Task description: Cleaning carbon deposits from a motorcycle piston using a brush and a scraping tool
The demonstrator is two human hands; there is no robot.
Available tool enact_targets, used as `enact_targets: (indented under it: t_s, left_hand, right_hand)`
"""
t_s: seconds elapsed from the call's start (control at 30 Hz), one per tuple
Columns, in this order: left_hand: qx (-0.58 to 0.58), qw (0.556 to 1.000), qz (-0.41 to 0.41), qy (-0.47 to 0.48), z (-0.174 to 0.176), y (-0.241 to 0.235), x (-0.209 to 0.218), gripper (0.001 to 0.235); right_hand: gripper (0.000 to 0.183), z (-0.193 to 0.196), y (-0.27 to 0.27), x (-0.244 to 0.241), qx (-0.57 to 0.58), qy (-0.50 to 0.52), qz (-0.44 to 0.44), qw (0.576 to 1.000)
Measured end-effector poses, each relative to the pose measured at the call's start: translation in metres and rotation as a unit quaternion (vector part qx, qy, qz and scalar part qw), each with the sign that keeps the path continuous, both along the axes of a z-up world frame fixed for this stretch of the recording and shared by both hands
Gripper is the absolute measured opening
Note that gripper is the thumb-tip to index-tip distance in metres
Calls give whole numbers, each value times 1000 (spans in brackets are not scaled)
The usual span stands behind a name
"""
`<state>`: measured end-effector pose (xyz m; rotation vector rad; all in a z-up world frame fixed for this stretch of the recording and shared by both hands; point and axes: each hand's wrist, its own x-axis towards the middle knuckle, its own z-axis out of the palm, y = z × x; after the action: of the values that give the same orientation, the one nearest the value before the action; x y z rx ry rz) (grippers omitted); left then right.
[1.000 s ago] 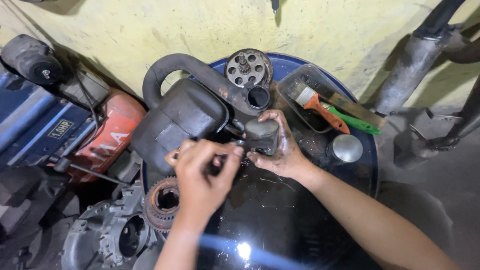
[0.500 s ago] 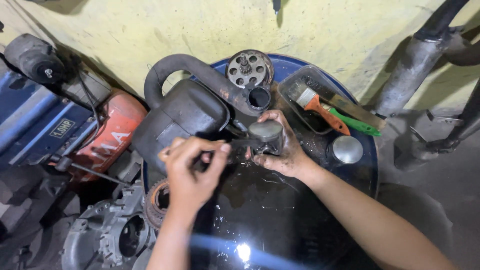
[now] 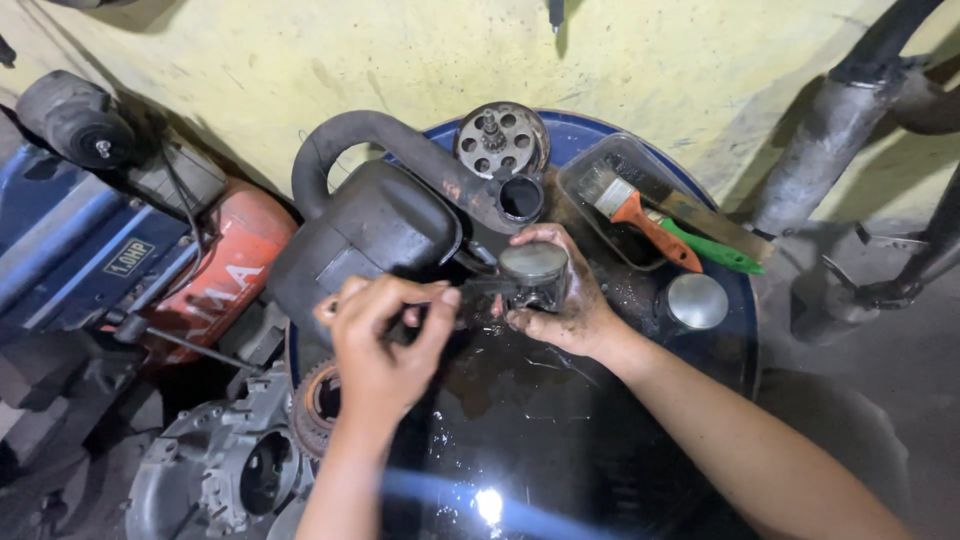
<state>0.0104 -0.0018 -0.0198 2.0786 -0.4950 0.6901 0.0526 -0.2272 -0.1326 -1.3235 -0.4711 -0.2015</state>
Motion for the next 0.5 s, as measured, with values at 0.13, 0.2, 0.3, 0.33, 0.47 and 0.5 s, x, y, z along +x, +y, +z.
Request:
enact_targets:
  t_s: [0.13, 0.2, 0.3, 0.33, 0.47, 0.5]
  left_hand:
    - [15, 1000, 19, -6, 2, -2, -5, 6]
    - [10, 1000, 8, -11, 8, -15, -8, 8]
    - [22, 1000, -18, -5, 13, -39, -21, 9]
    - [21, 1000, -17, -4, 12, -37, -20, 9]
    - [22, 1000, -9, -5, 5, -25, -17, 7]
    - [11, 1000, -14, 1, 3, -22, -15, 7]
  right_hand:
    - [81, 3, 5, -7, 1, -6, -12, 1000]
    - [74, 4, 2, -4, 56, -11, 20, 998]
    - [91, -7, 6, -4, -46, -57, -31, 997]
    - [91, -6, 6, -5, -46, -57, -30, 997]
    - [78, -2, 12, -9, -82, -52, -57, 994]
    - [76, 0, 12, -9, -80, -50, -59, 994]
